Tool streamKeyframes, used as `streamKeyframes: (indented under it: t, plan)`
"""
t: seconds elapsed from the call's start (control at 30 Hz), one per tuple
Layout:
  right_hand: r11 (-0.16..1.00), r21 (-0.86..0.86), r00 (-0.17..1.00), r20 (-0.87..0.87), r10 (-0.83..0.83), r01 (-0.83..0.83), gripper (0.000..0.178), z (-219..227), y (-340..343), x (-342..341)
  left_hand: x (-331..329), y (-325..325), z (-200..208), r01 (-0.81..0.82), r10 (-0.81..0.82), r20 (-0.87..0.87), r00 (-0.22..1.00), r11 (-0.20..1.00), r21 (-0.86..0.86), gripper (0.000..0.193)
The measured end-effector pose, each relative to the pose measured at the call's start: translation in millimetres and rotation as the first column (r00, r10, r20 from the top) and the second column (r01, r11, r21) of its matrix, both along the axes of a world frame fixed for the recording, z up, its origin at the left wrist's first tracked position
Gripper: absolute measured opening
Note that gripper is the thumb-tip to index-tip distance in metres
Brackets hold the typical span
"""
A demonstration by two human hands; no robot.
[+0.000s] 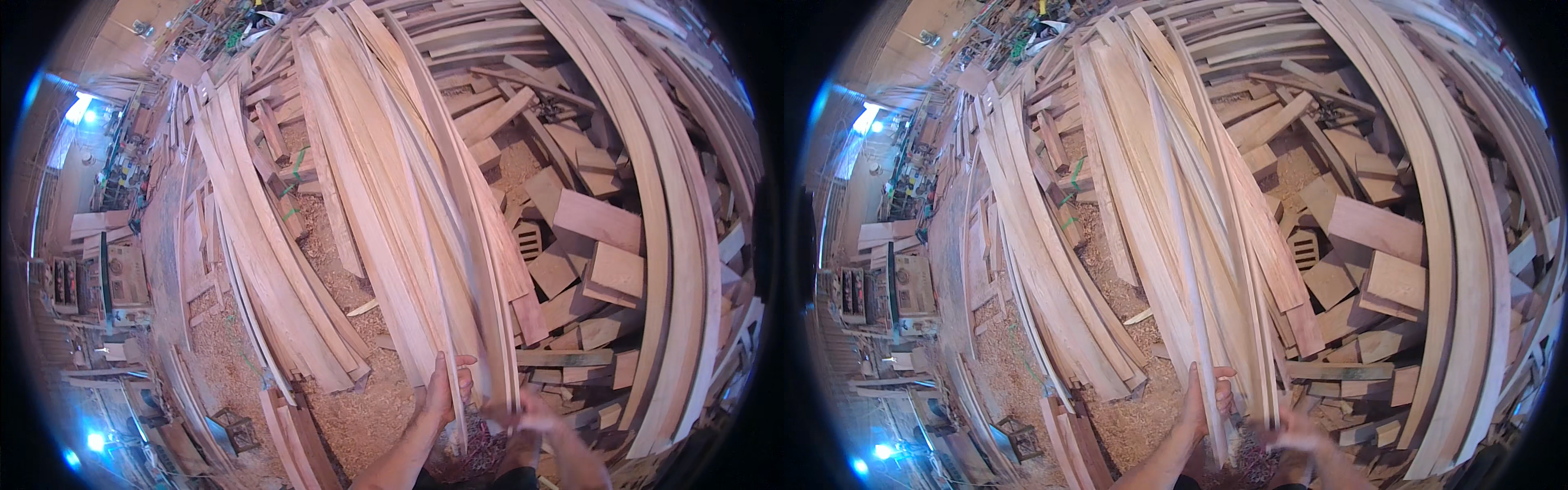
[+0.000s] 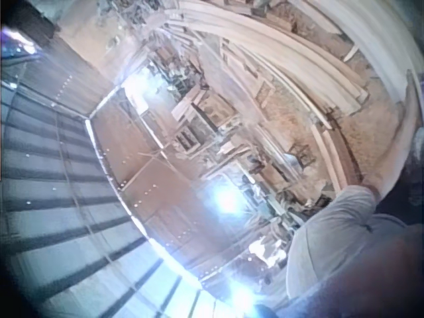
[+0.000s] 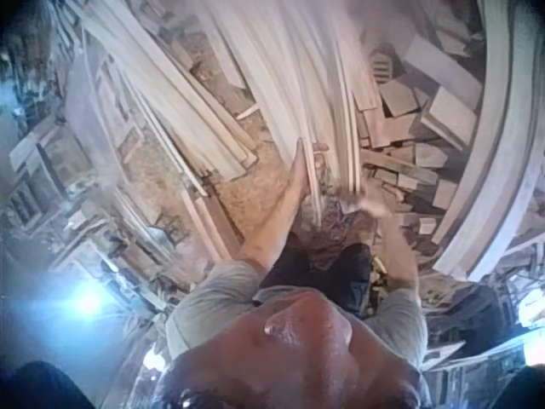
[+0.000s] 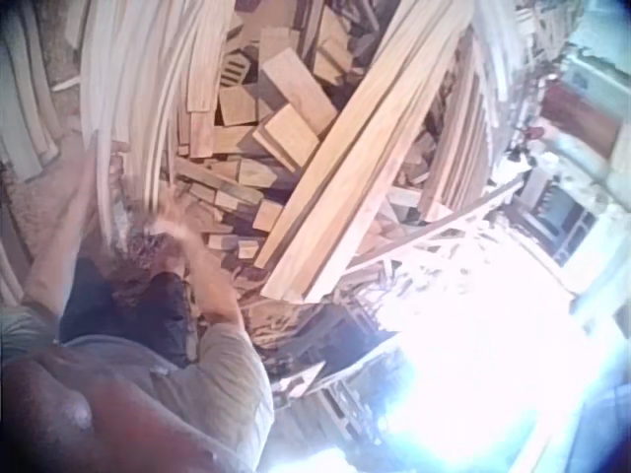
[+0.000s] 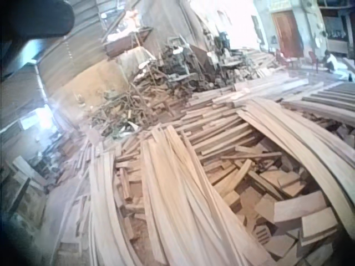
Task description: The person sorts through a large pile of wooden planks in a workshop, picking up individual pieces, measuring them with a tape measure, and placing them back into the pile.
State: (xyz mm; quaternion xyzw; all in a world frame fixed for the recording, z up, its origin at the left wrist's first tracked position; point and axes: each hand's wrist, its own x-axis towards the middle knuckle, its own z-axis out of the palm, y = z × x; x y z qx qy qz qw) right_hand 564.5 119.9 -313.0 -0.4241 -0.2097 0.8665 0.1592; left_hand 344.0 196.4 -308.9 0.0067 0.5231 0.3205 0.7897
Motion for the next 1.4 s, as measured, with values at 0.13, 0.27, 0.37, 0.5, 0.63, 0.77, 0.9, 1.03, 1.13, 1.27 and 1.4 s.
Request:
streamKeyframes:
  t: [0.13,0.27,0.37,0.5,0.63,0.77,0.9,1.03,1.13,1.27,1.4]
  plan:
    - [0.769,-0.384,0.787,-0.148,-0.598,0.512,0.063,-23,-142,-44,-2,-11,36,-0.031,0.03,-0.045,0.999,0.999,-0.016,0.069]
    - [0.716,-0.467,0.717,-0.218,-0.662,0.519,0.067,-24,-152,-60,-21,-75,23,0.197,-0.177,-0.483,0.857,0.98,-0.009,0.05]
    - [0.734,-0.458,0.723,-0.245,-0.647,0.502,0.066,-9,-150,-70,-10,-90,77,0.535,-0.237,-0.813,0.532,0.838,0.106,0.047]
    - [0.77,-0.452,0.761,-0.257,-0.596,0.45,0.063,-1,-157,-73,-15,-95,90,0.734,-0.238,-0.914,0.329,0.674,0.089,0.049]
    - [0.818,-0.415,0.829,-0.219,-0.514,0.398,0.061,13,-165,-64,-10,-97,93,0.74,-0.262,-0.858,0.442,0.647,0.184,0.053]
    - [0.875,-0.326,0.913,-0.075,-0.401,0.358,0.059,48,-180,-47,-16,-154,57,0.777,-0.415,-0.695,0.587,0.529,0.341,0.059]
    - [0.921,-0.175,0.93,0.187,-0.316,0.348,0.057,94,-194,-36,12,-99,85,0.396,-0.38,-0.163,0.911,0.915,0.08,0.067]
    - [0.945,-0.029,0.834,0.479,-0.273,0.326,0.055,131,-228,-24,34,-26,-13,0.032,-0.003,0.352,0.936,0.997,-0.076,0.064]
    - [0.926,0.044,0.689,0.655,-0.31,0.374,0.053,145,-258,-16,96,25,1,-0.038,0.078,0.521,0.85,0.995,-0.088,0.049]
    - [0.894,0.117,0.519,0.778,-0.353,0.433,0.051,159,-291,-7,121,10,-23,-0.068,0.138,0.702,0.699,0.99,-0.127,0.025]
    - [0.845,0.171,0.377,0.838,-0.395,0.506,0.049,168,-320,0,115,-30,-43,-0.029,-0.107,0.788,0.606,0.987,0.155,0.037]
